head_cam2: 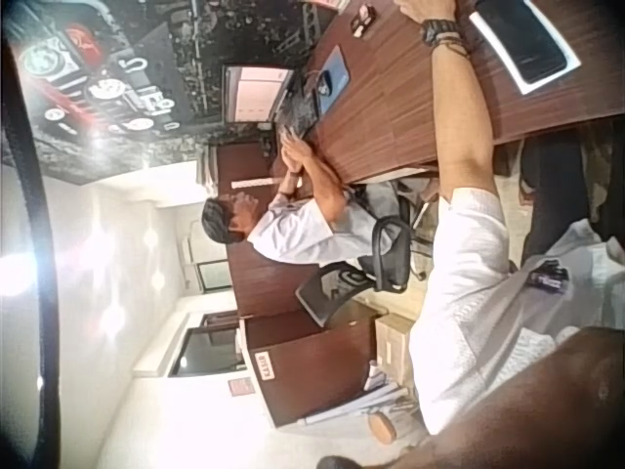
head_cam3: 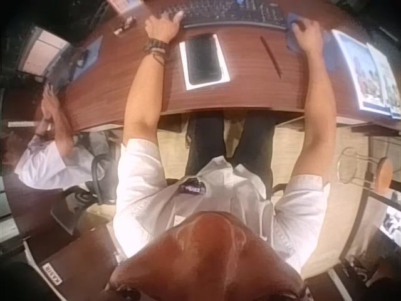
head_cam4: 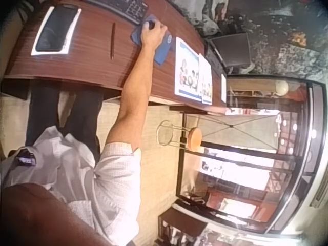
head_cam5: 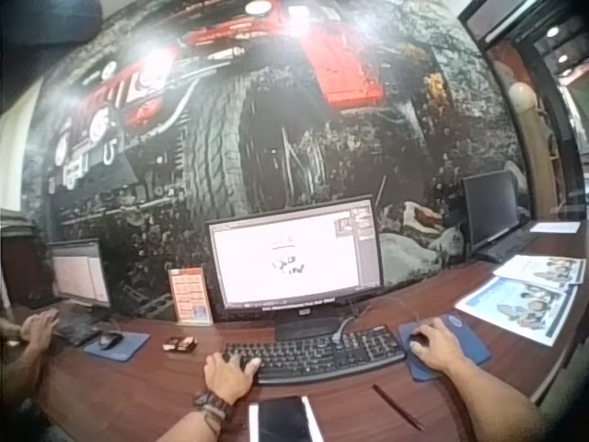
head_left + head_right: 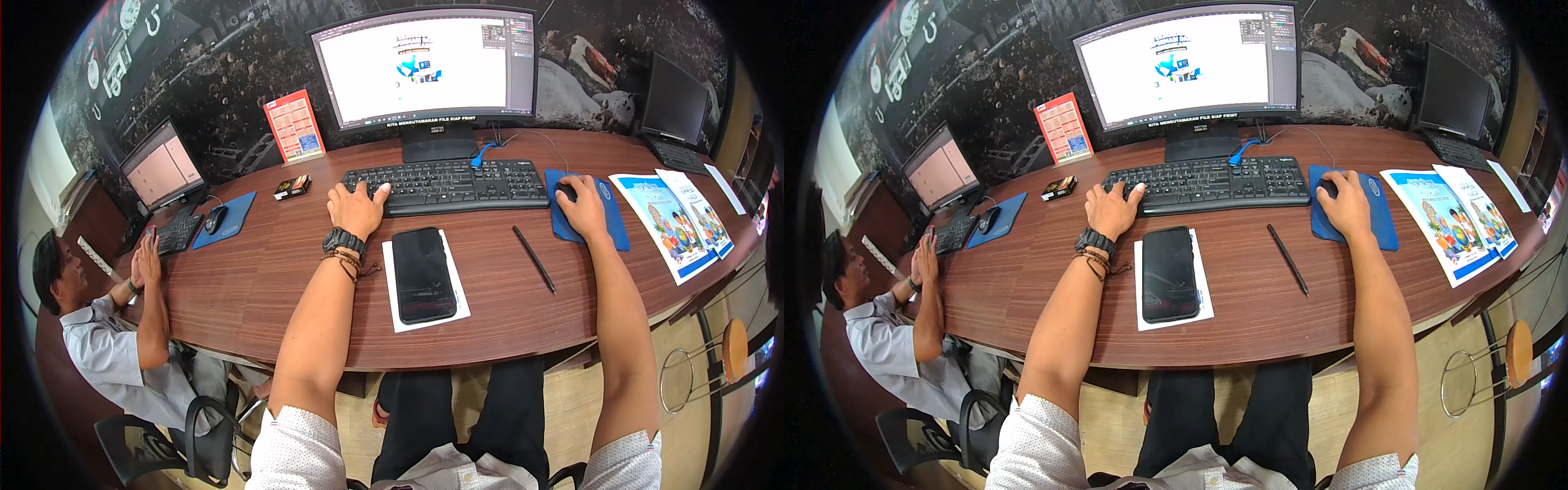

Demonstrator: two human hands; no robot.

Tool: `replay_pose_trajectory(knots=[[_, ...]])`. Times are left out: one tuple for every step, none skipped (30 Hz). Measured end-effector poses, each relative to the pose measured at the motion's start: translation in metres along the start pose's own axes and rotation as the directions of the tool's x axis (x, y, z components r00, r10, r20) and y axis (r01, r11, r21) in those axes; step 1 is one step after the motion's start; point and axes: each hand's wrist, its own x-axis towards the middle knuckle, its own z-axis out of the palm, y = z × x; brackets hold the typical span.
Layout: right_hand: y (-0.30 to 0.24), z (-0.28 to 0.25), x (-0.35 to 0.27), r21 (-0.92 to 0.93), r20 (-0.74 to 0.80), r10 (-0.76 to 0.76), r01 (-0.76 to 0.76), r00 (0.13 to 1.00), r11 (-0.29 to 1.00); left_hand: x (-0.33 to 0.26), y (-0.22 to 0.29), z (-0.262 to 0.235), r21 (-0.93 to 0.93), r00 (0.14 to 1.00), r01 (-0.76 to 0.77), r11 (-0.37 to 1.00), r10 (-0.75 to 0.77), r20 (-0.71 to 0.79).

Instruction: Designing a school book cover using graphic design software on a computer.

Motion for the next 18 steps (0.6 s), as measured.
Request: replay_pose_trajectory(knots=[[0.0001, -0.0004, -0.0001, 0.001, 0.000, 0.002, -0.002, 1.000, 1.000, 0.0000, 0.0006, -0.0003, 0.002, 1.000, 0.001, 1.000, -0.001, 0.002], [0.0003, -0.0007, -0.0003, 0.000, -0.001, 0.002, -0.002, 1.000, 1.000, -0.0001, 0.0012, -0.0005, 0.004, 1.000, 0.001, 1.000, -0.001, 0.004], [0.0001, -0.0005, -0.0003, -0.001, -0.001, 0.003, -0.003, 1.000, 1.000, -0.0001, 0.0010, -0.0003, 0.004, 1.000, 0.001, 1.000, -0.001, 0.004], [0.0000, -0.0003, -0.0003, -0.001, 0.000, 0.003, -0.003, 1.000, 1.000, -0.0001, 0.0008, -0.0001, 0.002, 1.000, 0.001, 1.000, -0.001, 0.004], [-0.0001, -0.0005, -0.0003, -0.001, -0.001, 0.003, -0.003, 1.000, 1.000, 0.0000, 0.0007, 0.0001, 0.000, 1.000, 0.001, 1.000, -0.001, 0.004], [-0.0006, -0.0007, -0.0004, 0.002, -0.001, -0.003, 0.003, 1.000, 1.000, 0.0001, 0.0001, 0.0003, 0.000, 1.000, 0.002, 1.000, -0.002, 0.004], [-0.0012, -0.0009, -0.0004, 0.006, -0.001, -0.009, 0.009, 1.000, 1.000, 0.0002, -0.0004, 0.0005, 0.002, 1.000, 0.002, 1.000, -0.002, 0.001], [-0.0020, -0.0009, -0.0005, 0.007, -0.001, -0.009, 0.009, 1.000, 1.000, 0.0003, -0.0009, 0.0007, 0.003, 1.000, 0.002, 1.000, -0.002, -0.002], [-0.0025, -0.0013, -0.0006, 0.003, 0.000, -0.002, 0.002, 1.000, 1.000, 0.0004, -0.0005, 0.0008, 0.002, 1.000, 0.001, 1.000, -0.001, -0.002], [-0.0028, -0.0018, -0.0007, -0.001, 0.000, 0.005, -0.005, 1.000, 1.000, 0.0005, -0.0001, 0.0008, -0.001, 1.000, 0.003, 1.000, -0.003, 0.003], [-0.0029, -0.0022, -0.0007, -0.001, -0.001, 0.006, -0.006, 1.000, 1.000, 0.0005, 0.0002, 0.0009, -0.004, 1.000, 0.005, 1.000, -0.005, 0.009], [-0.0035, -0.0021, -0.0009, 0.004, 0.000, 0.007, -0.007, 1.000, 1.000, 0.0004, -0.0004, 0.0011, -0.003, 1.000, 0.005, 1.000, -0.005, 0.009], [-0.0039, -0.0020, -0.0010, 0.009, 0.001, 0.009, -0.009, 1.000, 1.000, 0.0003, -0.0010, 0.0012, -0.004, 1.000, 0.002, 1.000, -0.002, 0.003], [-0.0041, -0.0017, -0.0010, 0.010, 0.002, 0.008, -0.008, 1.000, 1.000, 0.0003, -0.0018, 0.0013, -0.004, 1.000, 0.000, 1.000, 0.000, -0.003], [-0.0037, -0.0022, -0.0009, 0.005, 0.001, 0.006, -0.006, 1.000, 1.000, 0.0005, -0.0014, 0.0013, -0.005, 1.000, -0.001, 1.000, 0.001, -0.002], [-0.0034, -0.0027, -0.0008, 0.000, 0.001, 0.003, -0.003, 1.000, 1.000, 0.0007, -0.0010, 0.0013, -0.007, 1.000, 0.001, 1.000, -0.001, 0.005], [-0.0035, -0.0031, -0.0008, -0.001, 0.001, 0.003, -0.003, 1.000, 1.000, 0.0009, -0.0006, 0.0012, -0.010, 1.000, 0.002, 1.000, -0.002, 0.012], [-0.0038, -0.0029, -0.0009, 0.001, 0.003, 0.007, -0.007, 1.000, 1.000, 0.0009, -0.0008, 0.0015, -0.010, 1.000, 0.002, 1.000, -0.002, 0.012]])
